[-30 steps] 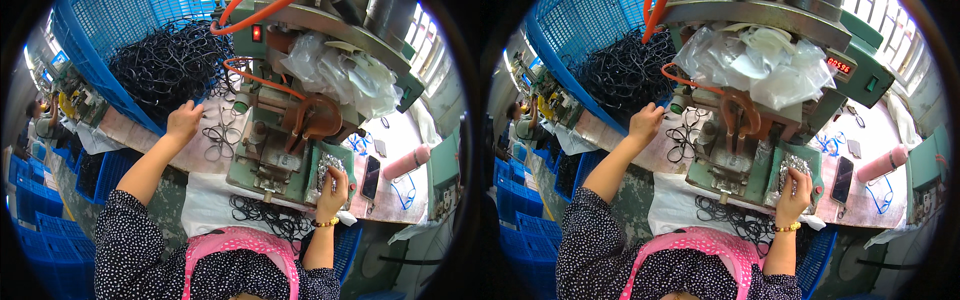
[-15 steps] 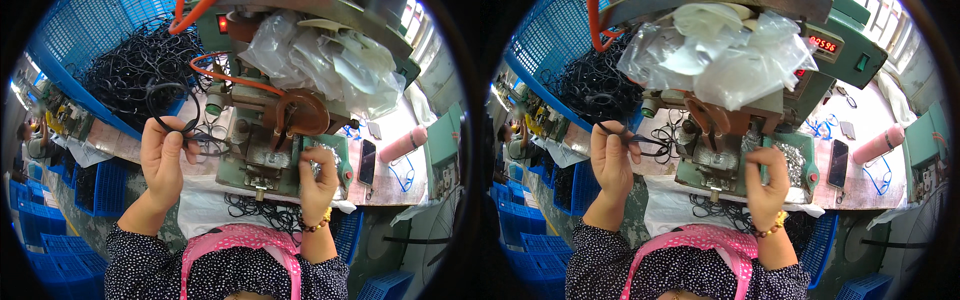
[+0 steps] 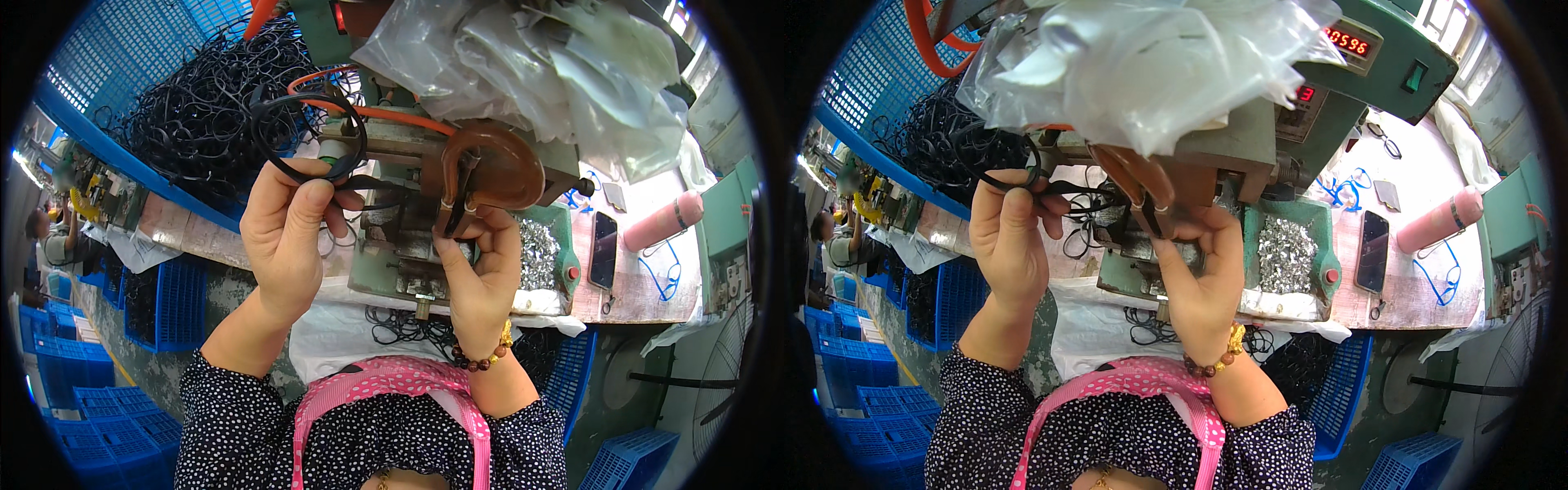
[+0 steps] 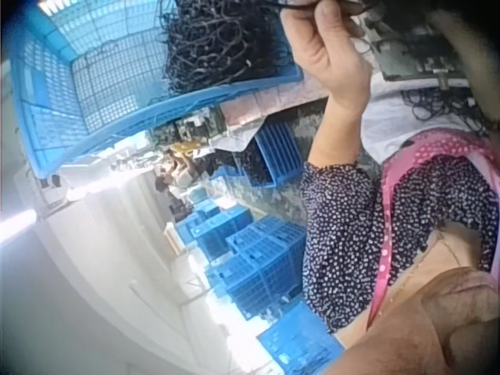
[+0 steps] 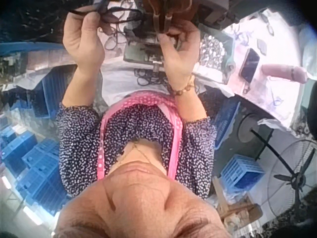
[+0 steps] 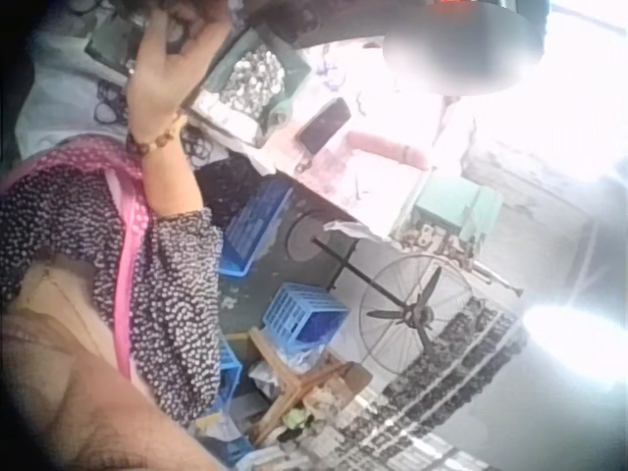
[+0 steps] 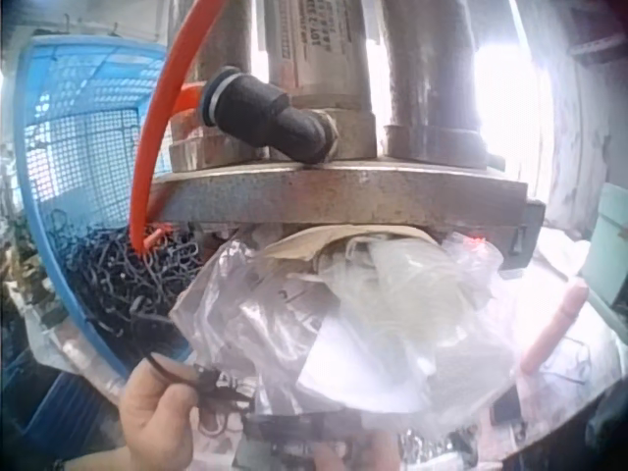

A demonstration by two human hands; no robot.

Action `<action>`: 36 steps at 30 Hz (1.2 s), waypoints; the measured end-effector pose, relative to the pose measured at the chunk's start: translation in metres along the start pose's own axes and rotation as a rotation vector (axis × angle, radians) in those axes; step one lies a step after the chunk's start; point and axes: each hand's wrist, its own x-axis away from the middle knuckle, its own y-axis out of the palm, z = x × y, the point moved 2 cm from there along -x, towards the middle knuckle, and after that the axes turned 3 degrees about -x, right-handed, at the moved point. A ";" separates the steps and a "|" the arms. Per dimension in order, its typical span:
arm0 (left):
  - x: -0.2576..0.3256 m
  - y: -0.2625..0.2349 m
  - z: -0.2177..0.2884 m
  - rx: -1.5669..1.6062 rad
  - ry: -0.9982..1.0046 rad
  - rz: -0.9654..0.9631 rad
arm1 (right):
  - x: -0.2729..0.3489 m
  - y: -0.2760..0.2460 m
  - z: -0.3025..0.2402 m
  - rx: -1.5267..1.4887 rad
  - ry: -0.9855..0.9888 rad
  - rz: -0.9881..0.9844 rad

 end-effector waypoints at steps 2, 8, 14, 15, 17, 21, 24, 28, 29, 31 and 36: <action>0.000 0.001 0.000 -0.016 -0.003 0.002 | 0.001 -0.002 -0.001 0.023 0.007 -0.028; -0.002 0.003 0.001 -0.029 -0.001 0.005 | 0.006 0.000 -0.001 0.031 -0.034 0.031; 0.017 0.011 0.013 -0.102 -0.062 -0.002 | 0.005 -0.003 -0.002 0.050 -0.026 -0.011; 0.021 0.014 0.016 -0.132 -0.034 -0.088 | 0.005 -0.006 -0.004 0.077 -0.069 -0.025; 0.027 0.023 0.016 -0.181 -0.067 -0.187 | 0.004 -0.014 -0.006 0.142 -0.149 -0.058; 0.030 0.045 0.004 -0.251 -0.088 -0.310 | 0.003 -0.041 -0.012 0.256 -0.128 0.047; 0.025 0.051 -0.004 -0.353 -0.028 -0.320 | 0.002 -0.063 -0.017 0.256 -0.141 0.124; 0.024 0.052 -0.011 -0.409 0.100 -0.330 | 0.005 -0.104 -0.017 0.264 -0.230 0.258; 0.025 0.052 -0.012 -0.430 0.139 -0.334 | 0.007 -0.115 -0.013 0.287 -0.265 0.329; 0.028 0.051 -0.016 -0.461 0.225 -0.328 | 0.006 -0.139 -0.003 0.332 -0.259 0.402; 0.036 0.050 -0.025 -0.459 0.252 -0.285 | 0.022 -0.165 0.007 0.515 -0.103 0.363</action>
